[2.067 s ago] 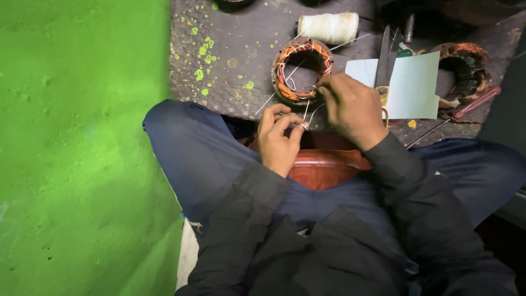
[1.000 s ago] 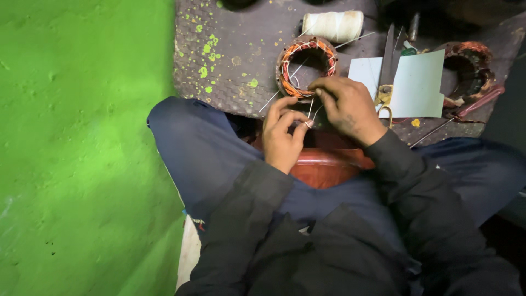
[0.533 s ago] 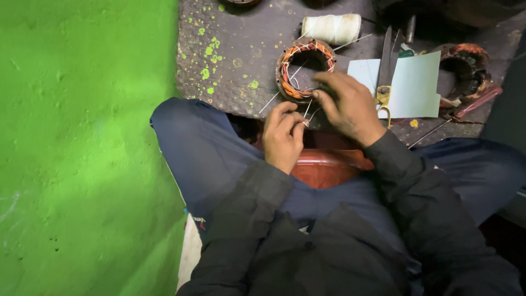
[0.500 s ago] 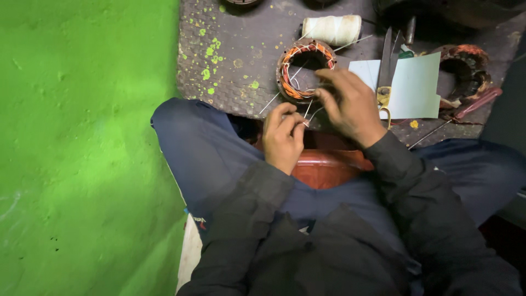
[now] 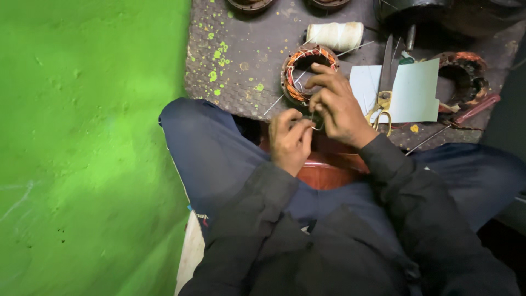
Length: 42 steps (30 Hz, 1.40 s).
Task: The person sits cross-legged and winds white thread around a copper-wound stator coil held on the lap. They repeatedly tie knots to secure the thread, occasionally using scissors to cut the thread and continuing the winding process.
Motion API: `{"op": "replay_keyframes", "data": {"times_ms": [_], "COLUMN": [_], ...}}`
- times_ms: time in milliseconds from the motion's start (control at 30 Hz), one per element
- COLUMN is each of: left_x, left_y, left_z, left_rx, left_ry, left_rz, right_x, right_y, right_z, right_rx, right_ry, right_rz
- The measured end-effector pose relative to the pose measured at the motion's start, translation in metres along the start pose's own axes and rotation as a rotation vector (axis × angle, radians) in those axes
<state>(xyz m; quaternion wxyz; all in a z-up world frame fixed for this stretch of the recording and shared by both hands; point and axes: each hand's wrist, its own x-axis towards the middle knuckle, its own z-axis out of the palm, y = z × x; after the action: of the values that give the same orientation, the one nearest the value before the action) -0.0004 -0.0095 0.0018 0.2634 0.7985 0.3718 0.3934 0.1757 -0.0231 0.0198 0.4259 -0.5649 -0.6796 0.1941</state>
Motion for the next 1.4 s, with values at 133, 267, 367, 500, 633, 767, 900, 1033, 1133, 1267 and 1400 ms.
{"op": "replay_keyframes", "data": {"times_ms": [133, 267, 367, 500, 633, 767, 900, 1033, 1133, 1267, 1400], "left_x": [-0.005, -0.006, -0.008, -0.007, 0.002, 0.008, 0.010, 0.010, 0.000, 0.000, 0.022], "left_y": [-0.002, -0.011, -0.014, -0.012, -0.006, -0.009, -0.011, -0.015, -0.013, -0.004, -0.005], "left_z": [0.003, 0.005, 0.008, -0.002, 0.008, 0.008, 0.011, 0.012, 0.010, 0.002, -0.022], "left_rx": [0.050, 0.029, -0.015, -0.368, -0.499, -0.671, -0.810, -0.656, -0.419, -0.674, -0.620], "left_ry": [0.010, -0.030, -0.060, -0.099, 0.047, 0.046, 0.095, -0.018, -0.177, -0.255, -0.075], "left_rz": [-0.084, -0.087, -0.027, -0.280, -0.279, -0.400, -0.392, -0.856, -0.801, -0.490, -0.593], "right_x": [-0.001, -0.007, -0.019, -0.023, -0.022, -0.011, -0.001, 0.007, 0.009, 0.015, 0.018], "right_y": [-0.014, -0.060, -0.097, -0.082, -0.040, -0.016, -0.009, 0.001, 0.006, 0.003, 0.004], "right_z": [-0.004, 0.015, 0.022, -0.001, -0.023, -0.012, -0.001, -0.001, -0.005, -0.005, -0.011], "right_rx": [0.116, 0.110, -0.112, -0.006, -0.180, -0.298, -0.379, -0.358, -0.305, -0.282, -0.274], "right_ry": [0.139, 0.028, -0.232, -0.081, 0.199, 0.085, 0.028, 0.019, -0.016, -0.039, -0.129], "right_rz": [0.044, -0.227, -0.380, -0.299, 0.035, -0.014, -0.050, 0.039, 0.097, 0.150, 0.174]}}
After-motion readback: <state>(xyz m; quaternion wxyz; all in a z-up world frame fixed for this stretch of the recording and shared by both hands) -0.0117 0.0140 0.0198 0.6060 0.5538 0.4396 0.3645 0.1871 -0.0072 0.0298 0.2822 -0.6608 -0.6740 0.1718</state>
